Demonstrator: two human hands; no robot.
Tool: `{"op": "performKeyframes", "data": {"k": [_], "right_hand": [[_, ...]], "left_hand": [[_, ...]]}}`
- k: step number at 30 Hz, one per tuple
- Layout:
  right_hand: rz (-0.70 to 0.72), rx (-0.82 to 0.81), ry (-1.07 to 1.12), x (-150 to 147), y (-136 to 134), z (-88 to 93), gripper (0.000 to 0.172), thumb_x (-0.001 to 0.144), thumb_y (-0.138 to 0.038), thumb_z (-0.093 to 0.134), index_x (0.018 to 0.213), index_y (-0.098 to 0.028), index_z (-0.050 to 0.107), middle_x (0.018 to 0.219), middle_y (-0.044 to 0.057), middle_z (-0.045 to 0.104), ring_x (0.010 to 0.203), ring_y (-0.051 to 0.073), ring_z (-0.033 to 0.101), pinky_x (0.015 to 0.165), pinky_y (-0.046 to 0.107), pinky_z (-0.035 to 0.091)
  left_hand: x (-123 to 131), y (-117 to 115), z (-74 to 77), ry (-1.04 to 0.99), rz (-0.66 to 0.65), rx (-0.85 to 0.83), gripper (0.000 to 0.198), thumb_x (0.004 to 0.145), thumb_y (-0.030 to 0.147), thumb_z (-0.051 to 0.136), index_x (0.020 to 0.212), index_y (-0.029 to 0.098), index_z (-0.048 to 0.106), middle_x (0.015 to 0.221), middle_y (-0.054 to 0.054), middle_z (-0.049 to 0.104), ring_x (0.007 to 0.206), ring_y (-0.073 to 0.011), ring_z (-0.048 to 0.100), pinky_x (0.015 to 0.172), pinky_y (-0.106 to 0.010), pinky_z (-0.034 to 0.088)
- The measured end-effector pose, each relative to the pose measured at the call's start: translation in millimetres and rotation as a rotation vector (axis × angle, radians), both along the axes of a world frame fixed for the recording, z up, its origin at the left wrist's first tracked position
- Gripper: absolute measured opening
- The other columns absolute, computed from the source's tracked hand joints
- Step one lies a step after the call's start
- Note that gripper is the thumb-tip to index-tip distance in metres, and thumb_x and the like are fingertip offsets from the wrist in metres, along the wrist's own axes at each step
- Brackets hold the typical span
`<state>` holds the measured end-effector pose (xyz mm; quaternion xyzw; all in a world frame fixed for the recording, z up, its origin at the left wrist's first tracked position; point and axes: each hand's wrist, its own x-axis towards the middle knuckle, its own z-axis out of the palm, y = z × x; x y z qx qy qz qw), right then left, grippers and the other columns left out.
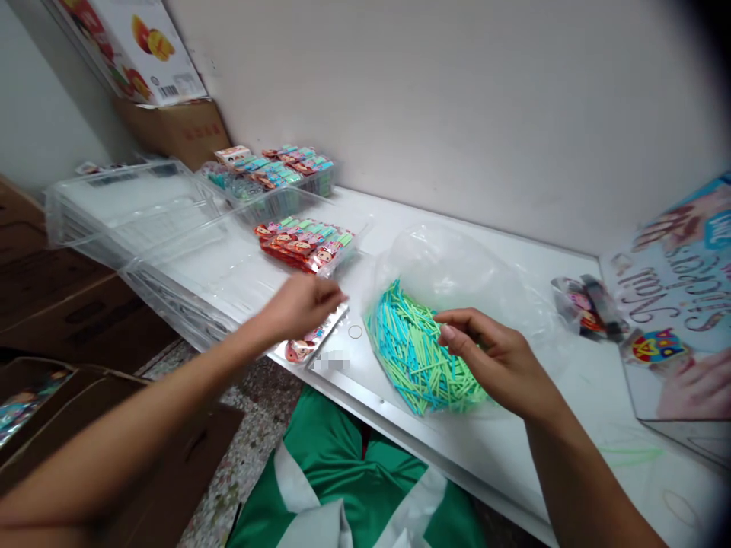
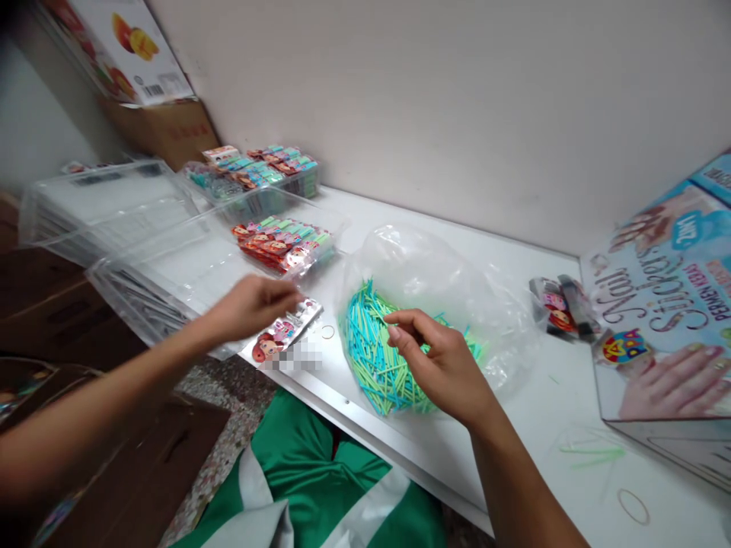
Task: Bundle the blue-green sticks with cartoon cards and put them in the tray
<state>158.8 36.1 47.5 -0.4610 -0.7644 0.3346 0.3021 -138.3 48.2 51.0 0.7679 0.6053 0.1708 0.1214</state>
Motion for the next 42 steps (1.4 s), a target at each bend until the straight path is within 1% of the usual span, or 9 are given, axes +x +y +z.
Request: {"op": "performKeyframes", "data": {"k": [3, 6, 10, 16, 20, 24, 32, 38, 42], "right_hand": [[0.026, 0.022, -0.008, -2.9, -8.5, 1.8, 0.02, 0.088, -0.035, 0.052, 0.102, -0.023, 0.061, 0.081, 0.0, 0.066, 0.074, 0.013, 0.062, 0.063, 0.023, 0.047], [0.031, 0.048, -0.015, 2.8, -18.3, 4.3, 0.02, 0.088, -0.034, 0.051, 0.1, -0.022, 0.061, 0.079, 0.0, 0.065, 0.072, 0.012, 0.061, 0.063, 0.023, 0.046], [0.0, 0.034, 0.001, 18.0, -26.7, 1.3, 0.022, 0.088, -0.035, 0.05, 0.1, -0.021, 0.061, 0.08, 0.001, 0.064, 0.072, 0.013, 0.06, 0.063, 0.023, 0.046], [-0.102, 0.001, -0.132, 19.9, -15.2, -36.3, 0.027, 0.091, -0.038, 0.041, 0.098, -0.019, 0.059, 0.075, 0.002, 0.065, 0.068, 0.014, 0.059, 0.061, 0.024, 0.044], [-0.073, -0.016, -0.711, -0.9, -2.3, -65.3, 0.034, 0.091, -0.04, 0.038, 0.086, -0.018, 0.063, 0.082, 0.007, 0.069, 0.077, 0.018, 0.063, 0.065, 0.026, 0.042], [-0.117, -0.035, -0.889, -23.9, 6.4, -79.0, 0.038, 0.087, -0.042, 0.043, 0.089, -0.011, 0.065, 0.092, 0.019, 0.068, 0.087, 0.027, 0.064, 0.068, 0.032, 0.042], [-0.051, -0.043, -0.963, -28.8, 27.3, -76.9, 0.03, 0.088, -0.033, 0.041, 0.093, -0.013, 0.063, 0.096, 0.015, 0.068, 0.089, 0.025, 0.063, 0.066, 0.029, 0.04], [-0.027, 0.022, -0.933, -21.6, 32.0, -62.0, 0.037, 0.094, -0.039, 0.028, 0.102, -0.013, 0.054, 0.094, 0.013, 0.065, 0.086, 0.024, 0.061, 0.064, 0.029, 0.036], [-0.013, 0.116, -0.884, -18.9, 31.4, -52.2, 0.04, 0.096, -0.041, 0.019, 0.101, -0.015, 0.05, 0.095, 0.011, 0.062, 0.08, 0.022, 0.059, 0.062, 0.029, 0.033]], "left_hand": [[27.5, -31.4, -48.5, 0.329, 0.121, -0.014, 0.031, 0.087, 0.035, 0.042, 0.091, 0.013, 0.063, 0.089, -0.012, 0.067, 0.082, -0.0237, 0.06, 0.067, -0.03, 0.04], [34.2, -32.3, -96.1, 0.486, 0.349, -0.006, 0.041, 0.084, 0.034, 0.048, 0.114, 0.007, 0.054, 0.112, -0.02, 0.06, 0.101, -0.0306, 0.054, 0.079, -0.036, 0.041], [32.0, -25.6, -122.0, 0.513, 0.392, -0.01, 0.036, 0.089, 0.023, 0.035, 0.113, 0.005, 0.054, 0.118, -0.023, 0.055, 0.105, -0.0307, 0.052, 0.081, -0.038, 0.041], [36.2, -28.9, -114.8, 0.488, 0.345, -0.012, 0.029, 0.087, 0.018, 0.036, 0.098, 0.011, 0.061, 0.099, -0.016, 0.064, 0.096, -0.0274, 0.057, 0.075, -0.034, 0.042], [34.4, -30.6, -110.1, 0.46, 0.348, 0.014, 0.036, 0.091, 0.034, 0.031, 0.097, 0.016, 0.062, 0.096, -0.013, 0.066, 0.092, -0.0264, 0.059, 0.072, -0.033, 0.04], [27.5, -34.2, -103.4, 0.384, 0.41, 0.117, 0.044, 0.093, 0.037, 0.023, 0.096, 0.018, 0.062, 0.087, -0.013, 0.067, 0.08, -0.0247, 0.061, 0.065, -0.031, 0.037], [32.3, -50.7, -67.1, -0.093, 0.463, 0.449, 0.033, 0.092, 0.039, 0.034, 0.097, 0.019, 0.059, 0.084, -0.008, 0.067, 0.082, -0.0198, 0.062, 0.073, -0.028, 0.041], [48.6, -48.6, -50.1, -0.839, 0.396, 0.365, 0.032, 0.088, 0.042, 0.043, 0.107, 0.018, 0.055, 0.092, -0.005, 0.07, 0.078, -0.0158, 0.066, 0.072, -0.028, 0.051], [61.1, -32.9, -47.3, -0.941, 0.338, 0.328, 0.037, 0.086, 0.042, 0.049, 0.11, 0.017, 0.06, 0.092, -0.006, 0.071, 0.082, -0.0173, 0.066, 0.073, -0.029, 0.053]]}}
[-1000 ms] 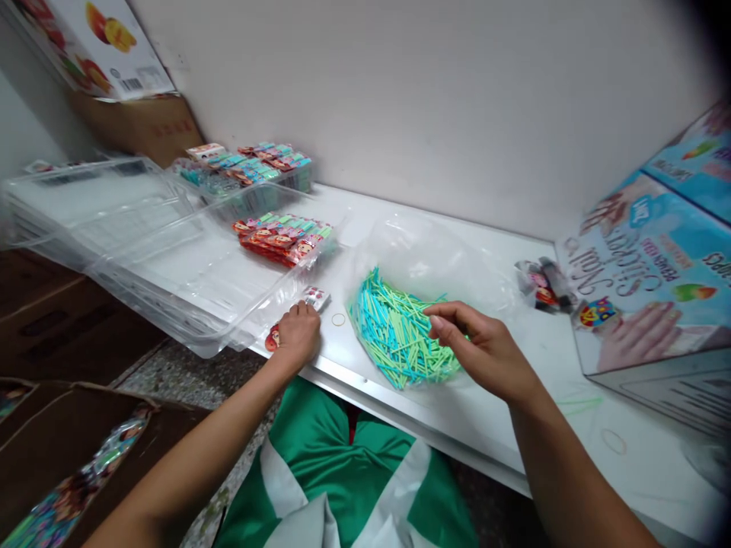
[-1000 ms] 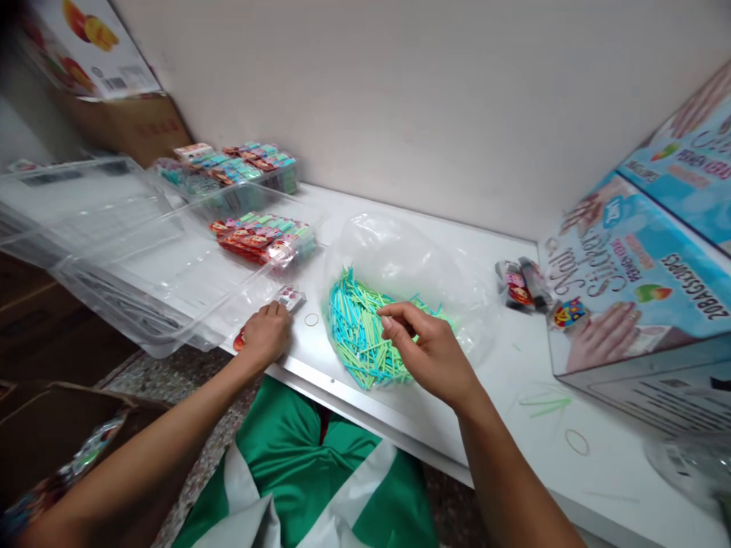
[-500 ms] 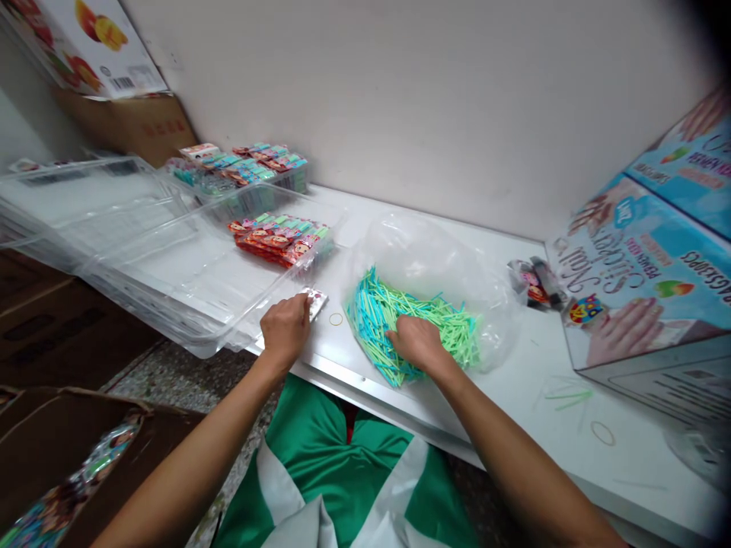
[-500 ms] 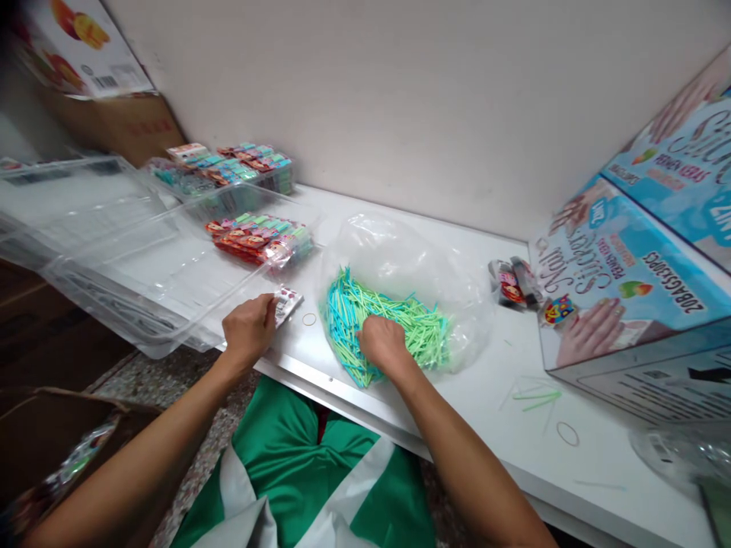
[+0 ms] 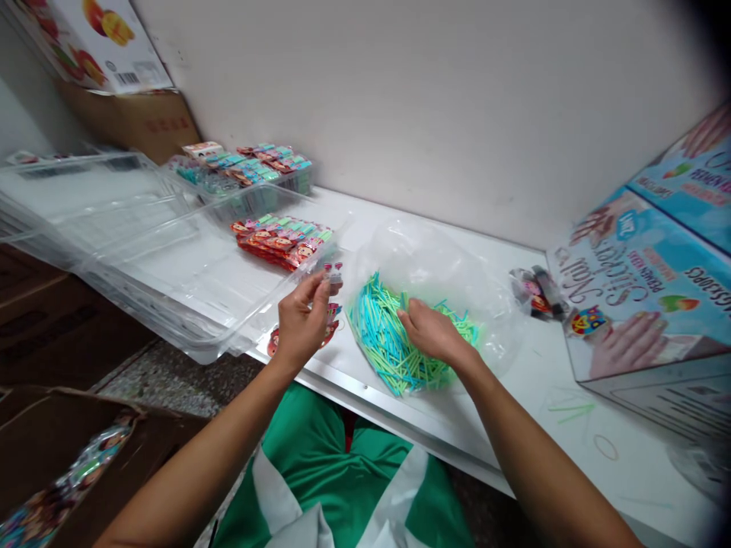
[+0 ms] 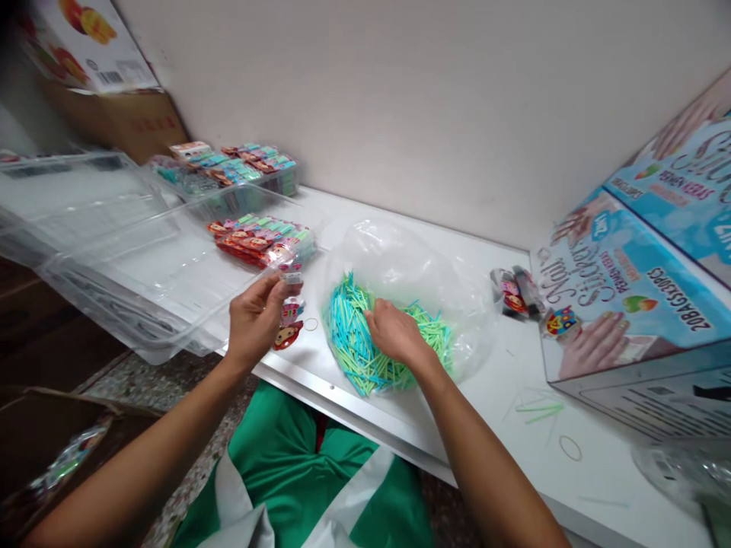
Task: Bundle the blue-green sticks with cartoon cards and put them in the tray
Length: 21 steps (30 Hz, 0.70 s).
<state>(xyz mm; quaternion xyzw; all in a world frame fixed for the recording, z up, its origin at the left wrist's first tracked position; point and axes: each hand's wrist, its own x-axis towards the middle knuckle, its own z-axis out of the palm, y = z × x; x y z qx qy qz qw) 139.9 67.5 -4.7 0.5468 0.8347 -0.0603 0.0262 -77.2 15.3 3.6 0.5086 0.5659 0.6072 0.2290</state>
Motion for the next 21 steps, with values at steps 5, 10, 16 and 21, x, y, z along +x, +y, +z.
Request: {"op": "performKeyframes", "data": {"k": [5, 10, 16, 21], "right_hand": [[0.059, 0.146, -0.021, 7.6, 3.0, 0.0, 0.031, 0.097, -0.033, 0.026, 0.091, -0.015, 0.051, 0.091, 0.01, 0.059, 0.082, 0.021, 0.055, 0.068, 0.03, 0.031], [0.109, 0.208, 0.039, 17.4, 1.2, 0.8, 0.022, 0.095, -0.025, 0.03, 0.086, -0.015, 0.048, 0.088, 0.01, 0.058, 0.084, 0.022, 0.051, 0.074, 0.032, 0.029], [0.298, 0.153, 0.225, 14.4, -11.7, 12.2, 0.018, 0.094, -0.021, 0.028, 0.085, -0.018, 0.043, 0.082, 0.007, 0.055, 0.075, 0.019, 0.048, 0.071, 0.031, 0.033], [0.278, -0.008, 0.442, 13.6, -17.7, 18.1, 0.016, 0.094, -0.024, 0.028, 0.082, -0.02, 0.038, 0.081, 0.005, 0.053, 0.074, 0.018, 0.05, 0.068, 0.031, 0.039]], "left_hand": [[17.4, 14.1, 4.4, 0.021, -0.086, 0.027, 0.031, 0.085, 0.039, 0.052, 0.101, 0.019, 0.068, 0.086, -0.004, 0.071, 0.08, -0.0173, 0.066, 0.069, -0.026, 0.054], [30.4, 33.6, 7.2, 0.025, -0.12, 0.079, 0.03, 0.086, 0.038, 0.049, 0.099, 0.019, 0.068, 0.088, -0.003, 0.07, 0.079, -0.0162, 0.065, 0.071, -0.027, 0.052], [70.2, 55.5, -1.2, -0.023, -0.196, 0.075, 0.027, 0.087, 0.039, 0.048, 0.091, 0.019, 0.066, 0.084, -0.002, 0.068, 0.078, -0.0153, 0.063, 0.071, -0.026, 0.05], [91.2, 50.3, -5.1, -0.265, -0.274, 0.031, 0.021, 0.086, 0.039, 0.048, 0.086, 0.018, 0.054, 0.088, -0.004, 0.069, 0.089, -0.0172, 0.065, 0.078, -0.029, 0.05]]}}
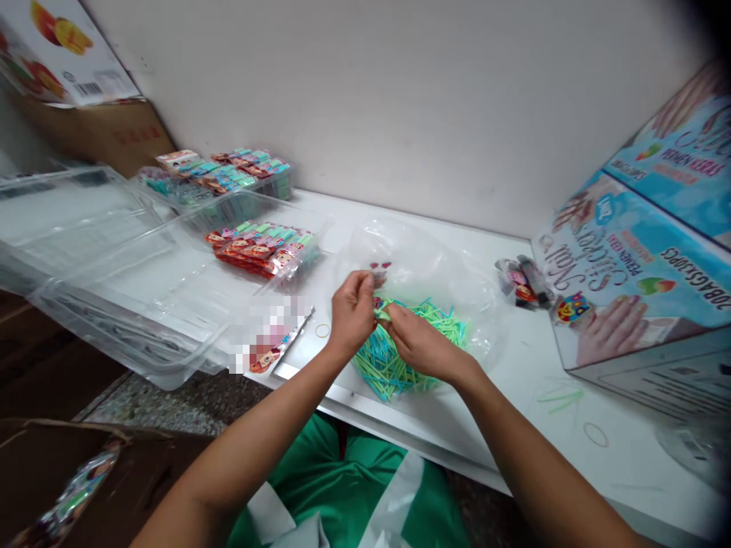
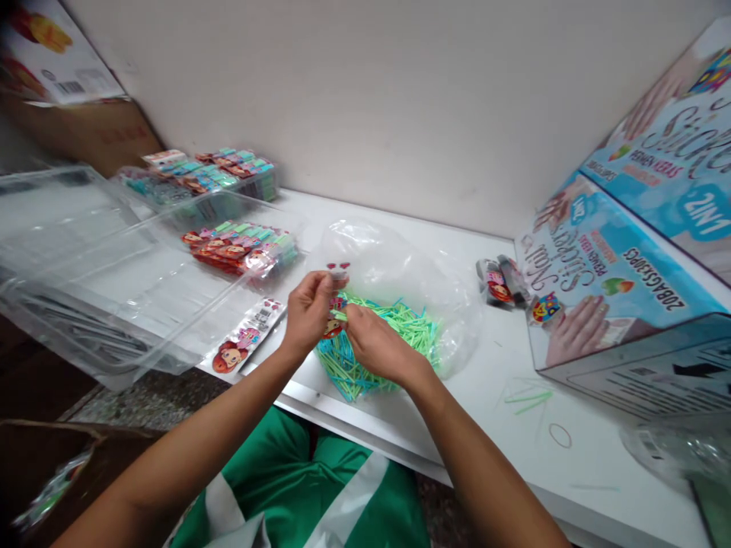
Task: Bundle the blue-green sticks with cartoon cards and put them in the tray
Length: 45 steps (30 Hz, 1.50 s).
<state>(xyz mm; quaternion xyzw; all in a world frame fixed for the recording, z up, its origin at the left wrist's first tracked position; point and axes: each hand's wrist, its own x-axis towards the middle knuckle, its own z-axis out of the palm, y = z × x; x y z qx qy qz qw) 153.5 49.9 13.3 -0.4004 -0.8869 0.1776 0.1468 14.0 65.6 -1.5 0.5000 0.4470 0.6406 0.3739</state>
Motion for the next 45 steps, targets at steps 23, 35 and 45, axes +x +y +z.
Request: {"op": "performKeyframes", "data": {"k": [23, 35, 45], "right_hand": [[0.065, -0.215, 0.063, -10.5, -22.4, 20.8, 0.023, 0.094, -0.036, 0.031, 0.082, -0.021, 0.042, 0.075, 0.002, 0.055, 0.065, 0.015, 0.051, 0.063, 0.029, 0.04], [-0.196, -0.366, 0.553, 9.8, 25.1, -25.4, 0.03, 0.088, -0.044, 0.046, 0.088, -0.017, 0.059, 0.094, 0.008, 0.067, 0.088, 0.02, 0.064, 0.086, 0.038, 0.044], [-0.18, -0.883, 1.376, -18.5, 1.9, -8.0, 0.019, 0.081, -0.038, 0.061, 0.087, -0.02, 0.056, 0.092, 0.004, 0.069, 0.09, 0.019, 0.066, 0.079, 0.036, 0.051]], "left_hand": [[-24.5, -36.6, 0.9, 0.01, -0.038, -0.119, 0.016, 0.083, 0.036, 0.054, 0.085, 0.021, 0.048, 0.089, -0.005, 0.07, 0.088, -0.02, 0.067, 0.067, -0.028, 0.053], [-47.3, -50.0, 2.5, -0.413, -0.235, -0.336, 0.019, 0.074, 0.029, 0.067, 0.075, 0.011, 0.061, 0.083, -0.01, 0.073, 0.079, -0.0199, 0.069, 0.078, -0.031, 0.05], [-33.5, -58.9, -10.8, -0.386, -0.593, -0.371, 0.023, 0.076, 0.03, 0.066, 0.084, 0.009, 0.065, 0.083, -0.01, 0.072, 0.072, -0.0167, 0.067, 0.074, -0.031, 0.051]]}}
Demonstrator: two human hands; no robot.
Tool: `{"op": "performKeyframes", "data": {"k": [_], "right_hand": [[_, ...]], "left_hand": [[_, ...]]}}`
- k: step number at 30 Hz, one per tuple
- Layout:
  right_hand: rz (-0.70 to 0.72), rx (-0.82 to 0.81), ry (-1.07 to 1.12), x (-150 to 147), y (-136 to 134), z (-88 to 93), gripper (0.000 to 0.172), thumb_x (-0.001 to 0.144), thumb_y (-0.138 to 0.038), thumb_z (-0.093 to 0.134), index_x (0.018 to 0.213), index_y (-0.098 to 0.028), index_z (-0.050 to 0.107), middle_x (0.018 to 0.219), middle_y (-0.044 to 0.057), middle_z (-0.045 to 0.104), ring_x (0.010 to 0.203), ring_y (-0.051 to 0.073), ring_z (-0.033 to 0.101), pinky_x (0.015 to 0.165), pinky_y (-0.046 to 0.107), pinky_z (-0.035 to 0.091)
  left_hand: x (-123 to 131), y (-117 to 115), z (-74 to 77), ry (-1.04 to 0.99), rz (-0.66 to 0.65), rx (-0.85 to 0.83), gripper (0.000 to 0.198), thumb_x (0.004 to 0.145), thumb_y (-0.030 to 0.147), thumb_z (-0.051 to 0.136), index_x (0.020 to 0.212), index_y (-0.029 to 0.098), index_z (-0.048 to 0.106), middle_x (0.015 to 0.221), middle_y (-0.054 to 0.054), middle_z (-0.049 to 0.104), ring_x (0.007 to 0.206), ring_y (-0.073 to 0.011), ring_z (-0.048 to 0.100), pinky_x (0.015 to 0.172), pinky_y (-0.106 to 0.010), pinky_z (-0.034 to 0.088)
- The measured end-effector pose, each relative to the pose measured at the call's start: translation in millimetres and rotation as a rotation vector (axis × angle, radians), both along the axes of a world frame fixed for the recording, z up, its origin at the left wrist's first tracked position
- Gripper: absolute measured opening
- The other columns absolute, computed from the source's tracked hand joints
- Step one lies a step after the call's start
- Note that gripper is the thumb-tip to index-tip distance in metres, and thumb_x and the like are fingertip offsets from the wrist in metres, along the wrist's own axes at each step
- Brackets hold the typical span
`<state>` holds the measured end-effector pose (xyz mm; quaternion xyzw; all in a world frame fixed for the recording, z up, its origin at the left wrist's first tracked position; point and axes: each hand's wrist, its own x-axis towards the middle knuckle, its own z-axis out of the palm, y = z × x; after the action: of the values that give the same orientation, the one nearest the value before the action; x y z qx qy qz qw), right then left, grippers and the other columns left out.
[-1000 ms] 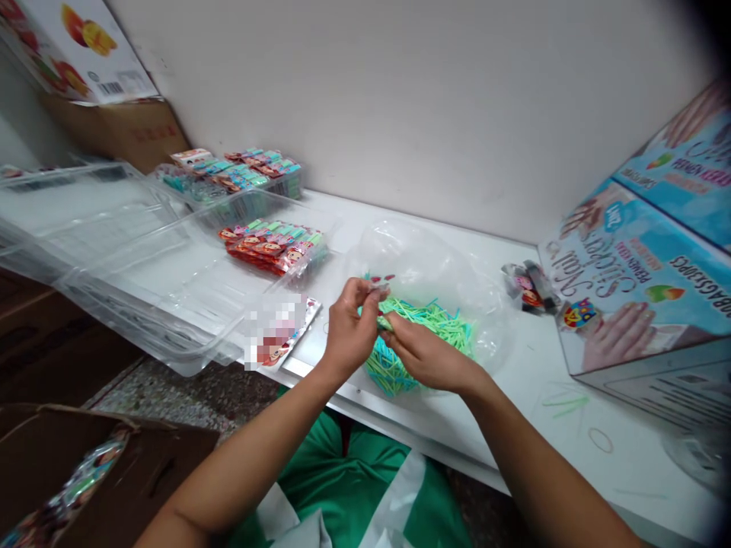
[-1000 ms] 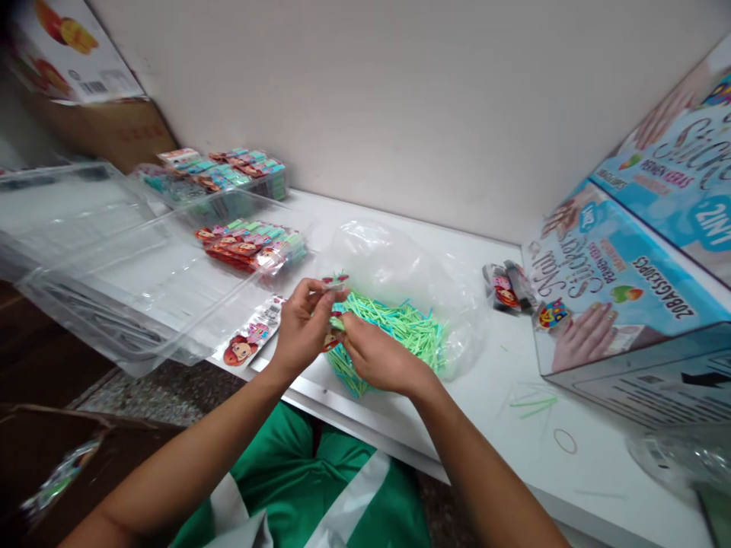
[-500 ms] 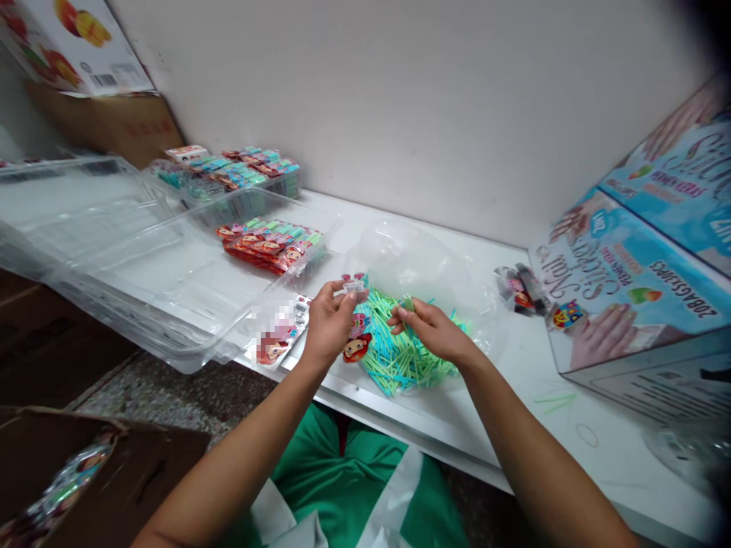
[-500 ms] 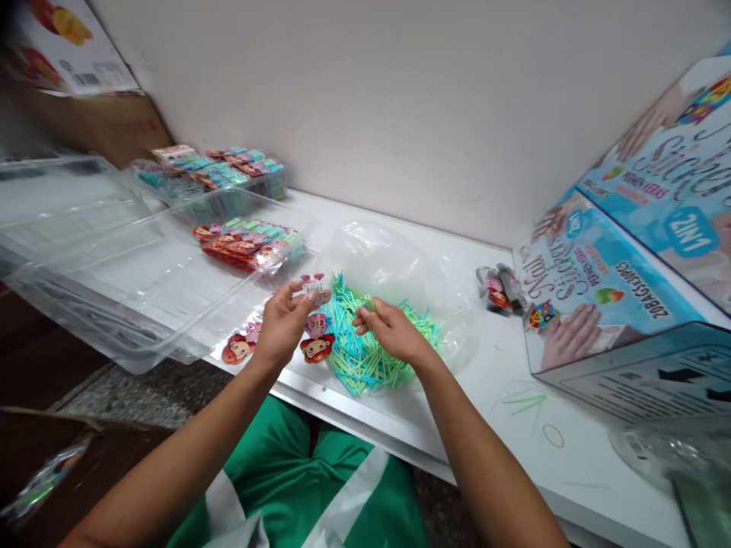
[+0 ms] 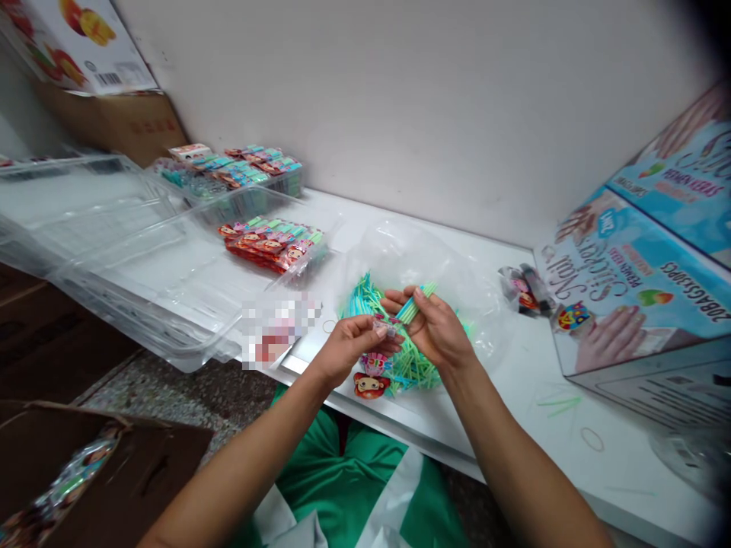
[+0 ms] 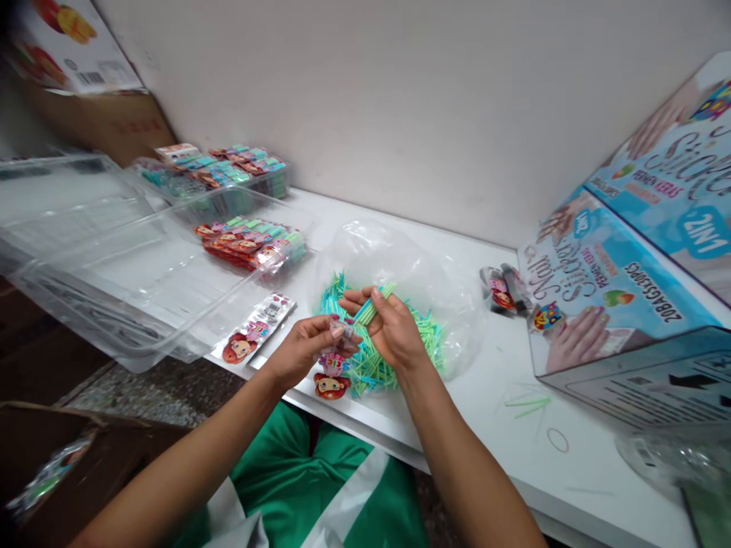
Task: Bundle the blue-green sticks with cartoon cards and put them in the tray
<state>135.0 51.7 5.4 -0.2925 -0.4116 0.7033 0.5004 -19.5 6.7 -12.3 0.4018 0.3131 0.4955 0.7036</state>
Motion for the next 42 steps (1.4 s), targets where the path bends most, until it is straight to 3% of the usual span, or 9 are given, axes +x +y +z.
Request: {"op": "performKeyframes", "data": {"k": [4, 9, 11, 14, 18, 23, 29, 38, 42], "right_hand": [[0.002, -0.08, 0.09, -8.7, -12.7, -4.3, 0.016, 0.084, -0.036, 0.057, 0.088, -0.021, 0.056, 0.092, 0.003, 0.069, 0.088, 0.019, 0.065, 0.059, 0.028, 0.052], [-0.152, -0.12, 0.298, -14.0, -17.5, -6.0, 0.011, 0.082, -0.031, 0.062, 0.079, -0.022, 0.056, 0.077, -0.003, 0.066, 0.084, 0.013, 0.064, 0.076, 0.029, 0.051], [-0.16, -0.136, 0.293, -17.3, -20.0, -3.8, 0.012, 0.082, -0.033, 0.061, 0.08, -0.023, 0.055, 0.077, -0.004, 0.064, 0.08, 0.012, 0.063, 0.067, 0.027, 0.051], [-0.118, -0.083, 0.09, -16.8, -24.2, 1.5, 0.02, 0.084, -0.042, 0.055, 0.083, -0.022, 0.052, 0.079, -0.001, 0.062, 0.07, 0.014, 0.061, 0.054, 0.026, 0.045], [-0.212, 0.307, -0.502, 0.5, -28.4, 13.9, 0.025, 0.088, -0.044, 0.047, 0.079, -0.021, 0.049, 0.069, -0.002, 0.053, 0.063, 0.012, 0.054, 0.065, 0.028, 0.044], [0.048, 0.644, -1.161, 7.6, -38.5, 23.2, 0.02, 0.093, -0.033, 0.038, 0.076, -0.022, 0.037, 0.062, -0.003, 0.045, 0.056, 0.013, 0.045, 0.055, 0.027, 0.033], [0.063, 0.744, -1.251, -0.7, -42.6, 16.7, 0.018, 0.093, -0.025, 0.034, 0.076, -0.023, 0.029, 0.063, -0.003, 0.042, 0.055, 0.014, 0.044, 0.053, 0.026, 0.03], [0.216, 0.878, -1.359, 16.1, -38.6, 40.0, 0.023, 0.096, -0.033, 0.03, 0.078, -0.022, 0.038, 0.067, 0.0, 0.049, 0.059, 0.014, 0.046, 0.057, 0.026, 0.033], [0.325, 0.93, -1.476, 18.3, -35.3, 48.4, 0.024, 0.095, -0.036, 0.031, 0.079, -0.021, 0.041, 0.069, 0.001, 0.052, 0.058, 0.014, 0.046, 0.055, 0.026, 0.03]], "left_hand": [[3.1, 0.8, -7.7, -0.014, 0.018, -0.011, 0.024, 0.075, 0.031, 0.068, 0.084, 0.009, 0.063, 0.078, -0.009, 0.072, 0.067, -0.0153, 0.066, 0.071, -0.029, 0.051], [-2.9, -2.6, -6.9, -0.056, 0.047, -0.021, 0.024, 0.075, 0.031, 0.068, 0.085, 0.01, 0.063, 0.078, -0.009, 0.072, 0.068, -0.017, 0.067, 0.071, -0.031, 0.051], [-2.9, -3.8, -5.4, -0.06, 0.039, 0.002, 0.024, 0.074, 0.031, 0.068, 0.085, 0.01, 0.063, 0.079, -0.009, 0.072, 0.07, -0.018, 0.067, 0.073, -0.032, 0.051], [-2.6, -5.7, -2.1, -0.038, 0.037, 0.025, 0.027, 0.073, 0.033, 0.069, 0.087, 0.01, 0.064, 0.081, -0.009, 0.072, 0.073, -0.0182, 0.067, 0.076, -0.034, 0.05], [-8.6, -10.0, 5.2, 0.142, 0.125, 0.013, 0.027, 0.072, 0.035, 0.069, 0.077, 0.01, 0.063, 0.075, -0.008, 0.071, 0.071, -0.0169, 0.066, 0.071, -0.03, 0.049], [-13.9, -14.7, 11.4, 0.301, 0.2, 0.102, 0.027, 0.072, 0.037, 0.069, 0.069, 0.011, 0.061, 0.068, -0.004, 0.067, 0.066, -0.013, 0.062, 0.066, -0.024, 0.046], [-12.7, -19.0, 7.4, 0.268, 0.078, 0.054, 0.031, 0.071, 0.036, 0.07, 0.09, 0.012, 0.068, 0.083, -0.007, 0.07, 0.076, -0.0174, 0.064, 0.073, -0.029, 0.048], [-17.8, -20.0, 9.0, 0.424, 0.219, 0.026, 0.024, 0.065, 0.035, 0.073, 0.063, 0.012, 0.069, 0.055, -0.001, 0.061, 0.052, -0.0107, 0.051, 0.052, -0.022, 0.037], [-20.4, -22.1, 5.5, 0.616, 0.306, 0.219, 0.024, 0.071, 0.038, 0.068, 0.065, 0.015, 0.069, 0.054, 0.001, 0.058, 0.054, -0.0115, 0.049, 0.052, -0.022, 0.035]]}}
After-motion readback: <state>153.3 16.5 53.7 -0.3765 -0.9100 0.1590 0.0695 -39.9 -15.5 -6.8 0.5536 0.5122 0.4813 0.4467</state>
